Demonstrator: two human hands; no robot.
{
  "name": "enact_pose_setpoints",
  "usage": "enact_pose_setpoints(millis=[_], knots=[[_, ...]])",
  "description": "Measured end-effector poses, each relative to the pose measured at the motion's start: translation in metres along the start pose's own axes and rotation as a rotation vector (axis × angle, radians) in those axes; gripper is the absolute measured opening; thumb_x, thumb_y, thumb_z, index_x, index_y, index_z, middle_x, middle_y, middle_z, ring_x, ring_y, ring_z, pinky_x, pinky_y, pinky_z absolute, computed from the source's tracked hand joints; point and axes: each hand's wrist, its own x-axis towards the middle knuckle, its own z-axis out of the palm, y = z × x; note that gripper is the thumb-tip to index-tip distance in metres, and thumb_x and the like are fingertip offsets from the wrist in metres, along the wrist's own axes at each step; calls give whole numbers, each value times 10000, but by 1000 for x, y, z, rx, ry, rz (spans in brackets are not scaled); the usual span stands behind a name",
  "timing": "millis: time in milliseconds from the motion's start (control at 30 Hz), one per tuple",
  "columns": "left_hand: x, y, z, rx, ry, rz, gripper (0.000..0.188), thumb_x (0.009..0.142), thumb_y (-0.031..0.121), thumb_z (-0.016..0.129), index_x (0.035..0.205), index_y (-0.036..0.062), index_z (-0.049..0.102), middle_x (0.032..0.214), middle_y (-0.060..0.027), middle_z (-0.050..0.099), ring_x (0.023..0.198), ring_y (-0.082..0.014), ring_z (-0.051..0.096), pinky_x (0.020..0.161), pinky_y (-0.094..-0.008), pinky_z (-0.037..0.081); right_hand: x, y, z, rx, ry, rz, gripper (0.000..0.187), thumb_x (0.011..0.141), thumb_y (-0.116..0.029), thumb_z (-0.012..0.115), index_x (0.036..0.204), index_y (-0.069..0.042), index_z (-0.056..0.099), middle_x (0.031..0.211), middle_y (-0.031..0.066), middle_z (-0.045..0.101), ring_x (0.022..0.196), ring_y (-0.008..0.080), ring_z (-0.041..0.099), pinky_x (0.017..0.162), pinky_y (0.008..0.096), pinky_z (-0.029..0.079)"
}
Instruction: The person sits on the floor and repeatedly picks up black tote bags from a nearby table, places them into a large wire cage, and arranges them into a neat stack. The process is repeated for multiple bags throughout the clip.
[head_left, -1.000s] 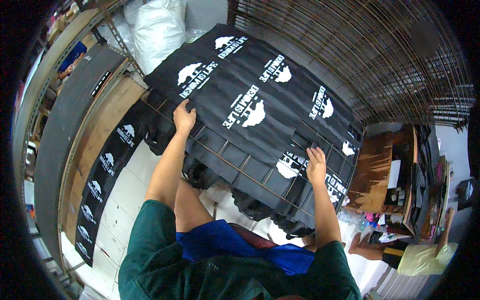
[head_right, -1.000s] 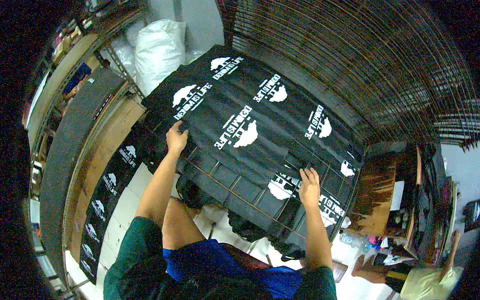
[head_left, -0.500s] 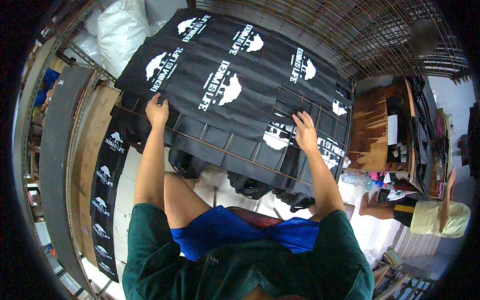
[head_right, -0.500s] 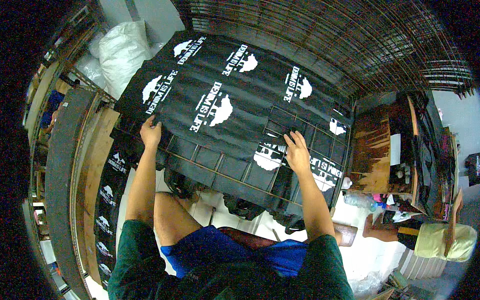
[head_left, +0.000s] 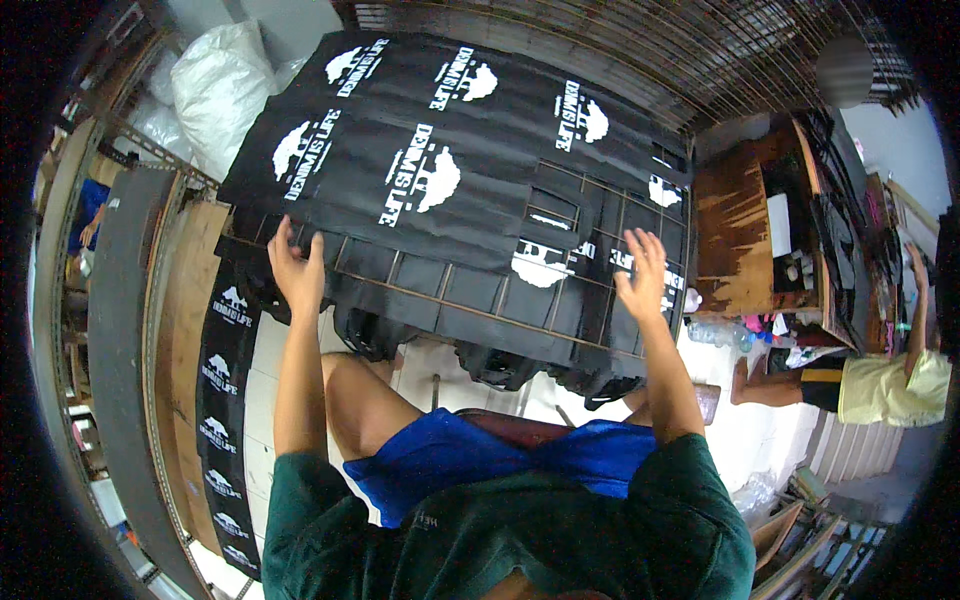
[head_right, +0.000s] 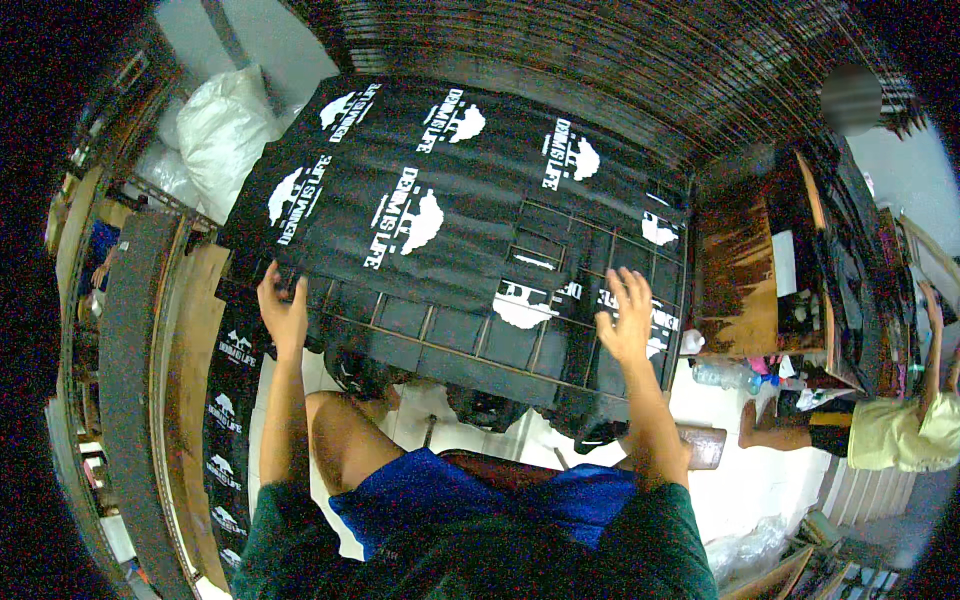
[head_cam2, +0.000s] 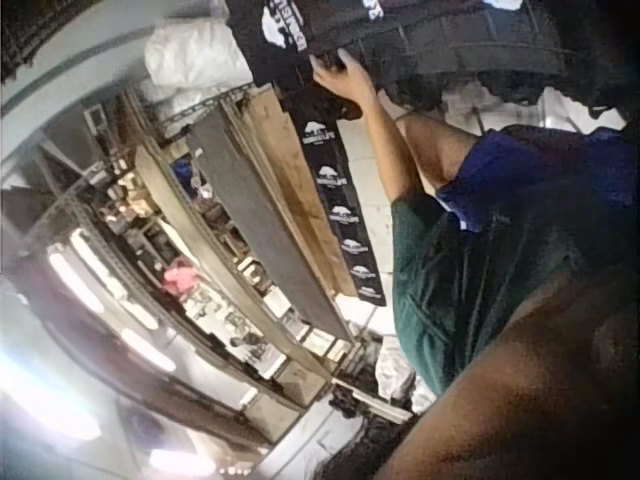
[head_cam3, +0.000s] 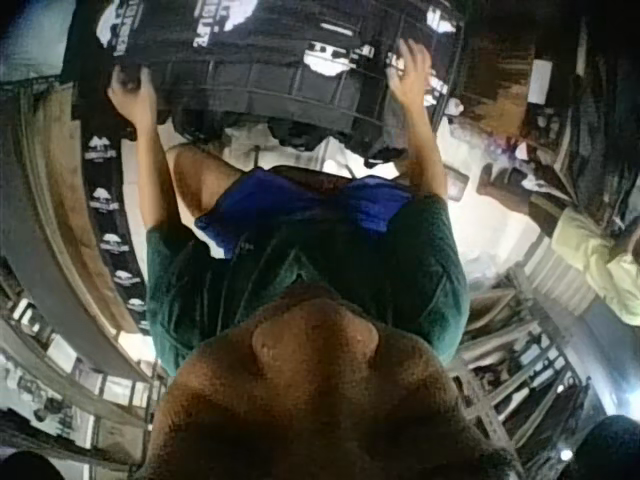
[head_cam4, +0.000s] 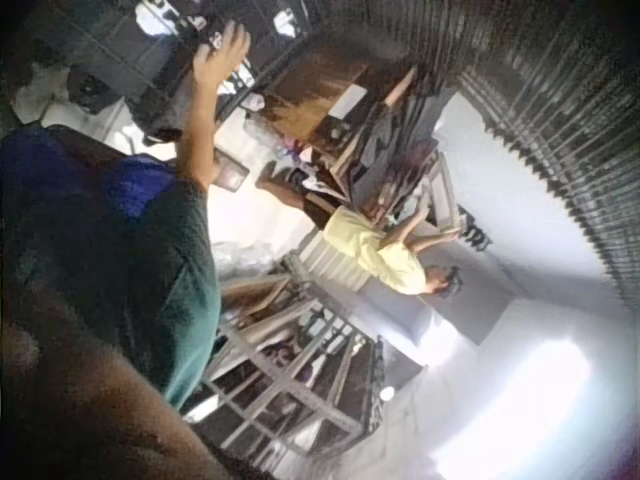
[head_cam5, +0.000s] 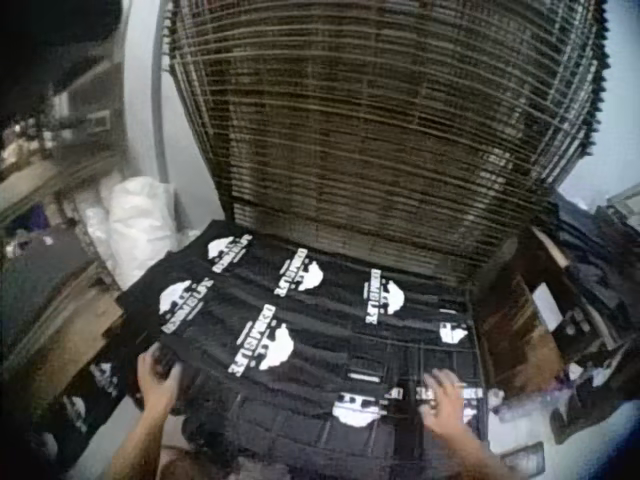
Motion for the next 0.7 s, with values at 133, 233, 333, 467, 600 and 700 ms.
enact_pose_setpoints(millis=[133,233,333,467,600,700], knots=[[-89,60,-31,-215,-307,-128,528,763,113,665,1248,50,467,981,-50,523,816,-127,514,702,-259,444,-39,32,-88,132,243,152,579,676,-49,534,1252,-44,478,1212,147,506,1092,285,484,958,387,369],[-178,98,-49,-405,-597,-249,533,763,90,667,1242,23,444,941,-31,548,769,-107,519,683,-240,437,-58,61,-167,257,559,254,466,797,-23,518,1260,-45,474,1147,116,536,945,175,541,824,300,450],[-259,119,-44,-513,-863,-172,525,757,100,694,1221,15,463,787,-17,571,679,-92,531,629,-242,447,-63,100,-250,374,977,482,401,874,-89,533,1265,-50,454,1059,106,546,895,167,556,774,293,468],[-309,123,-32,-531,-1133,-199,528,758,82,697,1218,-9,452,772,-53,609,625,-83,537,593,-232,448,-70,198,-350,890,1401,494,498,880,-310,537,1259,-28,378,1099,196,536,962,307,582,737,361,511],[-304,135,-26,-421,-1171,-174,493,764,97,695,1187,-13,469,783,-69,614,622,-93,543,585,-235,449,-76,256,-410,1414,1452,557,826,831,-544,507,1351,-22,135,1272,332,361,1120,424,472,951,485,413],[-309,115,-21,-458,-1062,-250,463,766,98,693,1168,-1,486,784,-73,615,623,-101,548,591,-241,453,-71,283,-419,1629,1509,575,994,756,-684,491,1370,-29,65,1350,356,215,1216,475,342,995,528,347]])
